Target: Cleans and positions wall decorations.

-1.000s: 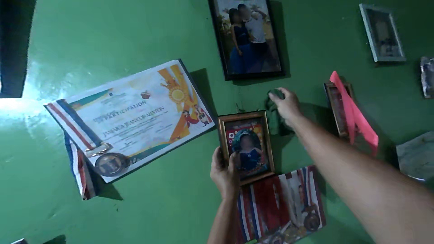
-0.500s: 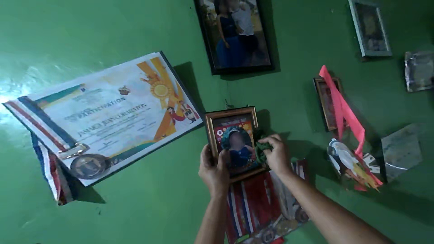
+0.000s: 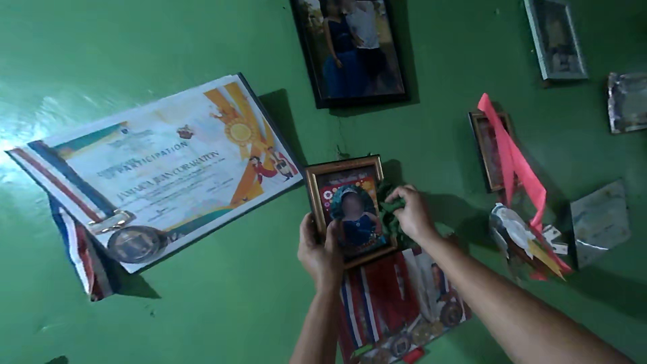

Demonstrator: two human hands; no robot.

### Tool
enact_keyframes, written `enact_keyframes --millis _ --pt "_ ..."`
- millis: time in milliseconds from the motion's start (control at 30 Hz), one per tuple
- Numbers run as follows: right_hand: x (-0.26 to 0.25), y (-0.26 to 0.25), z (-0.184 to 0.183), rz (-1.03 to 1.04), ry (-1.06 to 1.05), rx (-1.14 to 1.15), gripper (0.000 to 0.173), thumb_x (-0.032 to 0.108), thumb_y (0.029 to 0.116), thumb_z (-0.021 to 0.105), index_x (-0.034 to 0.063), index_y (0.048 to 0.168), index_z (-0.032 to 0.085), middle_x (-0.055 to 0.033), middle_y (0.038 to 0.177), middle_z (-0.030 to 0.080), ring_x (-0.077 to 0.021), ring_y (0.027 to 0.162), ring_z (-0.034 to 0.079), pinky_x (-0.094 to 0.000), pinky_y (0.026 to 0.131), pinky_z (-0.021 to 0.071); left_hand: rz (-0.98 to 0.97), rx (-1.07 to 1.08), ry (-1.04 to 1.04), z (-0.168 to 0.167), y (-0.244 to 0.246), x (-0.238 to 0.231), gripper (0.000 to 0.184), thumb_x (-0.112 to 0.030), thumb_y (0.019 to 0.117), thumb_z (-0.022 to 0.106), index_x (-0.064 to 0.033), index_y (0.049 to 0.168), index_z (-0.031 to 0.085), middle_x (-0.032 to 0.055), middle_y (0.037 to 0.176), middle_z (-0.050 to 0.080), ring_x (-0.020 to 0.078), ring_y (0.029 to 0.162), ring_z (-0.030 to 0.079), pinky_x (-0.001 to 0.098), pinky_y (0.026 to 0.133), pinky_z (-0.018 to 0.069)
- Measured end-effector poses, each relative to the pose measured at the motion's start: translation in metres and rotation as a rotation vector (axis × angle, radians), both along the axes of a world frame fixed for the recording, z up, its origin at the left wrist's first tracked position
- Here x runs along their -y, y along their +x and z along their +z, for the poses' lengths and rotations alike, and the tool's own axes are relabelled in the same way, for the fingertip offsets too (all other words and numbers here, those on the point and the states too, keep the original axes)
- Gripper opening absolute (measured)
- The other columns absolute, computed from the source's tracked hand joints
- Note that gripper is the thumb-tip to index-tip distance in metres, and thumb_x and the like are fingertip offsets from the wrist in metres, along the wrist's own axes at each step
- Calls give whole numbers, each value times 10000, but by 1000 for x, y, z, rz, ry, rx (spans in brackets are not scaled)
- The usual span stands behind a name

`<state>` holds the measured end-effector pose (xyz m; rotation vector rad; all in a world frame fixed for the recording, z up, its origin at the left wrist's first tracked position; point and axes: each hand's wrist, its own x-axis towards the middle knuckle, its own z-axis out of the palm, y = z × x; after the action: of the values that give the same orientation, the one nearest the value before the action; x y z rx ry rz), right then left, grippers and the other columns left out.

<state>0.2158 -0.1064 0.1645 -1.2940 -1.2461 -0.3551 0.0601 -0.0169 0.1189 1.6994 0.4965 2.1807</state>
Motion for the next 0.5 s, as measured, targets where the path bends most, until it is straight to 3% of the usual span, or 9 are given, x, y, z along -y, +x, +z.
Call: enact_keyframes --millis 133,367,433,500 --pt "6 0 -26 -36 -159 40 291 -166 854 654 8 1076 722 -211 1247 583 -345 1122 613 -487 941 530 -1 -18 -13 0 -1 0 458 -133 960 708 -19 1374 549 161 1147 659 191 911 647 389 821 538" --pt "10 2 -31 -81 -506 192 303 -162 852 648 34 1069 730 -248 1328 514 -383 1162 587 -502 951 535 -27 -10 -50 3 -4 4 470 -125 959 710 -14 1384 542 163 1146 664 204 922 649 399 828 539" --pt "9 8 -28 -70 -478 192 332 -178 829 658 33 1073 737 -263 1323 532 -405 1167 588 -527 954 533 -15 -27 -50 3 -5 4 476 -133 958 713 -16 1387 544 174 1127 670 222 913 656 420 821 544" --pt "7 20 -17 -43 -294 116 326 -168 837 645 17 1091 733 -284 1280 565 -433 1173 583 -568 959 516 3 -31 -43 4 -5 2 475 -127 948 727 -20 1377 554 171 1103 678 220 893 660 414 805 548"
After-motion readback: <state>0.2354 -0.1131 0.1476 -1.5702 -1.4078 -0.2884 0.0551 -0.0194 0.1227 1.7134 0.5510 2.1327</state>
